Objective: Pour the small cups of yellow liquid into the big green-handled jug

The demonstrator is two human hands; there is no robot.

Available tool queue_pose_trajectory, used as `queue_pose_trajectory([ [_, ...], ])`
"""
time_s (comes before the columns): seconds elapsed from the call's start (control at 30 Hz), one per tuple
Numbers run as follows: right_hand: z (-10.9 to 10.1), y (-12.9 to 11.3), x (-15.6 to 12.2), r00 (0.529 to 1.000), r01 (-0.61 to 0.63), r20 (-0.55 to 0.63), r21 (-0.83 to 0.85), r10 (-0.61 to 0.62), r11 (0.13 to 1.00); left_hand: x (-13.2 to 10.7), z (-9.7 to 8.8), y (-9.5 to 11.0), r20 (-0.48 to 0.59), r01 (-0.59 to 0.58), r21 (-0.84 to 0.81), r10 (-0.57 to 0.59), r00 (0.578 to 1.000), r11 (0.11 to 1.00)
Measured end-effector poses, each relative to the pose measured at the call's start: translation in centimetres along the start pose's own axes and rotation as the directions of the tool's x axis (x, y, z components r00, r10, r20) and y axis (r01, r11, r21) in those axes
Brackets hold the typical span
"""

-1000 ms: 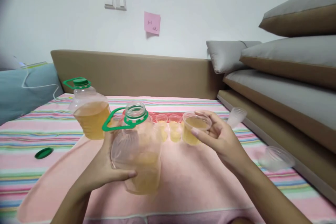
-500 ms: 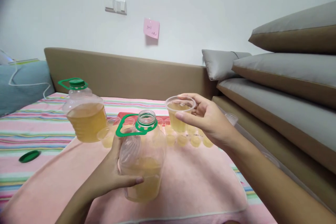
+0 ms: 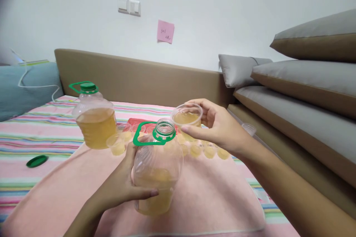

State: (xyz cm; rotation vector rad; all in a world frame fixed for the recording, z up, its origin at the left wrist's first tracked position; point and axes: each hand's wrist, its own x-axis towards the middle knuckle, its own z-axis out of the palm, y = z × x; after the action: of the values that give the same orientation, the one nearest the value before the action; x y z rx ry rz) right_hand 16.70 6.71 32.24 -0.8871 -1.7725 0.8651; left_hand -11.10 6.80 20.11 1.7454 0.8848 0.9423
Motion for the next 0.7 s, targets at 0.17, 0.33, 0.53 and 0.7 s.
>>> queue_pose_trajectory([
  [0.17,-0.4,-0.3,0.2,1.0,-0.004,0.003,-0.068,0.004,0.998,0.0,0.0,0.0,-0.006,-0.004,0.01,0.004,1.0,1.0],
  [0.33,-0.8,-0.6,0.3,0.999,-0.02,0.022,-0.122,0.023,0.992,0.1,0.0,-0.2,-0.008,-0.022,0.049,0.023,1.0,0.999],
  [0.53,-1.0,-1.3,0.6,0.998,0.016,0.059,-0.202,-0.005,0.979,0.0,-0.1,-0.3,-0.004,-0.031,0.089,0.031,1.0,0.996],
  [0.7,-1.3,-1.8,0.9,0.997,0.037,0.082,-0.274,-0.015,0.961,0.0,-0.1,-0.3,-0.008,-0.023,0.082,0.024,1.0,0.996],
])
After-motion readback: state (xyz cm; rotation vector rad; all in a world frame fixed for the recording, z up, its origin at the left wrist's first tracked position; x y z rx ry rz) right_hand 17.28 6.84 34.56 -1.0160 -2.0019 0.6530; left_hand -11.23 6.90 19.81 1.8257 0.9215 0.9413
